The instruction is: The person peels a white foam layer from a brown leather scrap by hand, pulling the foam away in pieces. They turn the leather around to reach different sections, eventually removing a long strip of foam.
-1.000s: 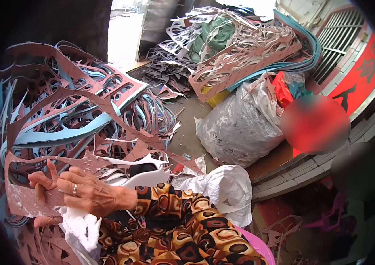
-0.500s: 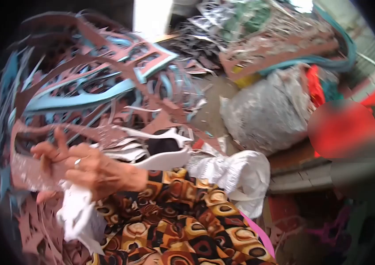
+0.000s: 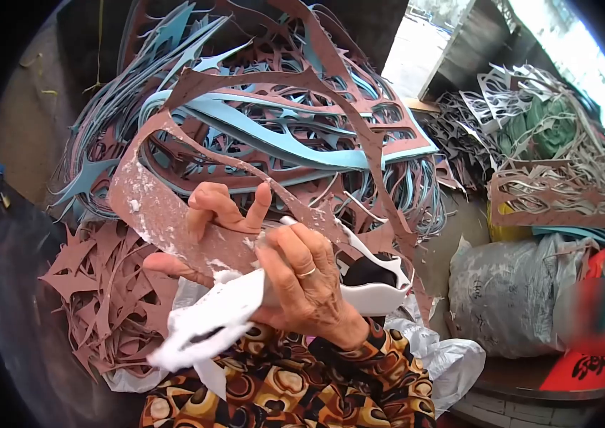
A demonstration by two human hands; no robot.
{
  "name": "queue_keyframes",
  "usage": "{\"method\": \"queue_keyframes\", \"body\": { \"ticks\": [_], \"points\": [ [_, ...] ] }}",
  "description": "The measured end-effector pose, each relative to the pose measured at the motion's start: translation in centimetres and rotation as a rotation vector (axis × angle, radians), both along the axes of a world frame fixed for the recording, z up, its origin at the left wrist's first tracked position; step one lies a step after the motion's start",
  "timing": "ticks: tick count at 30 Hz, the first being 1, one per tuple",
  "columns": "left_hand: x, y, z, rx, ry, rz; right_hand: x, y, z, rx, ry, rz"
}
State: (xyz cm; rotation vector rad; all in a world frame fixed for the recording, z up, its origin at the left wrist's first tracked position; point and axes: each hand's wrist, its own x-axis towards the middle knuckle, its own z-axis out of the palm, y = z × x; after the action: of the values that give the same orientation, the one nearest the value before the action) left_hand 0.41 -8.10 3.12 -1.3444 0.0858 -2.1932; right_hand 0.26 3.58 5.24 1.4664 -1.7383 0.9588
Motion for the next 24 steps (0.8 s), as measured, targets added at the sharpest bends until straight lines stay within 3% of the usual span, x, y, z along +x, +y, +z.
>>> {"method": "queue_keyframes", "body": {
  "ticks": [2,5,13,24],
  "points": [
    [0.5,0.2,-0.2,0.032,0.003,0.001,0.1,0.0,-0.1,0.006,-0.033,0.026],
    [1.5,0.0,-0.3,0.089,-0.203,0.021,0.4,0.0,-0.7,-0.040,0.062,-0.021],
    [1.1,0.2,-0.6,0.119,-0.089,-0.068,0.6,-0.3,-0.5,-0.050,-0.107,0.048],
    [0.1,-0.6,-0.9,-0.017,-0.045,0.007,1.0,-0.1,-3.3,-0.074,-0.243,0.146]
  ]
}}
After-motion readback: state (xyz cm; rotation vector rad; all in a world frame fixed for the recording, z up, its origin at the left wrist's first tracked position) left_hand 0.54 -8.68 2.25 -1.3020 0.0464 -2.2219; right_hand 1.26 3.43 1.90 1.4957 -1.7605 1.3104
